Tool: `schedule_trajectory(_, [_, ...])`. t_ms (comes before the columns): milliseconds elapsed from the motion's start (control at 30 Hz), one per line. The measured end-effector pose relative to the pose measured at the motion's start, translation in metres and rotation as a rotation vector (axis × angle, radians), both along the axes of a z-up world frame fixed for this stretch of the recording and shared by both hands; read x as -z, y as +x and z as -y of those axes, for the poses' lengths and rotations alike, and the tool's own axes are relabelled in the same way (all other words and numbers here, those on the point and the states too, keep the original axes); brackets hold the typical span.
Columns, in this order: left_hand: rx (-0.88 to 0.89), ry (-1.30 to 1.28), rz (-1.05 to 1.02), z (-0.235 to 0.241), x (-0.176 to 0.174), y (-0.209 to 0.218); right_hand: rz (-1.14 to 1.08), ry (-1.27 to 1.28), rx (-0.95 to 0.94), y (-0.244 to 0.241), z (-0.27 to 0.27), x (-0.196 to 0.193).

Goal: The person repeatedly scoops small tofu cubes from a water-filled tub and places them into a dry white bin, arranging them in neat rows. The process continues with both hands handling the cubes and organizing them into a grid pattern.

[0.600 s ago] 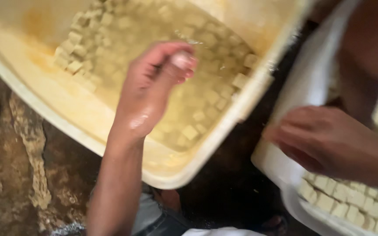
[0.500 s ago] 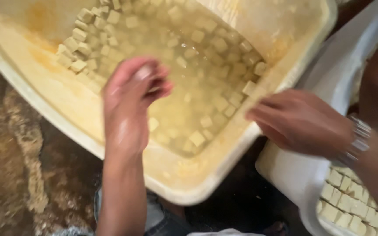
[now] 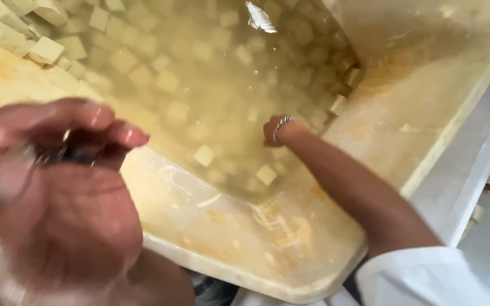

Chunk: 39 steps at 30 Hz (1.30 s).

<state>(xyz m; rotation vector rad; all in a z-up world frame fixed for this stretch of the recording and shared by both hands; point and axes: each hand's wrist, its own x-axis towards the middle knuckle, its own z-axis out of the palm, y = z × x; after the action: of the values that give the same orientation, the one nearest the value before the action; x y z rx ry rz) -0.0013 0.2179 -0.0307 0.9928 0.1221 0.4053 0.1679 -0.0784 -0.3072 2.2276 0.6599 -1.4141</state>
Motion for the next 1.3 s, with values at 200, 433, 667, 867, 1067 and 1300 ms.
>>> schedule_trajectory(200, [0.023, -0.014, -0.036, -0.03, 0.015, -0.004, 0.024, -0.018, -0.005, -0.041, 0.04, 0.079])
schedule_trajectory(433, [0.044, -0.035, -0.028, -0.037, 0.006, -0.001, -0.202, 0.116, 0.015, -0.046, 0.042, 0.024])
schedule_trajectory(667, [0.043, -0.014, -0.039, -0.049, 0.005, -0.01, -0.057, 0.233, 0.116, -0.112, 0.03, 0.049])
schedule_trajectory(867, [0.042, 0.007, -0.047, -0.057, 0.012, -0.011, 0.044, 0.197, 0.101, -0.116, 0.041, 0.064])
schedule_trajectory(1067, [0.036, -0.051, 0.021, -0.05, 0.004, 0.001, -0.031, 0.712, 0.214, -0.061, 0.027, 0.055])
schedule_trajectory(1300, [-0.01, -0.056, -0.053, -0.043, -0.013, 0.018, 0.085, 0.931, 0.577, -0.061, -0.064, 0.057])
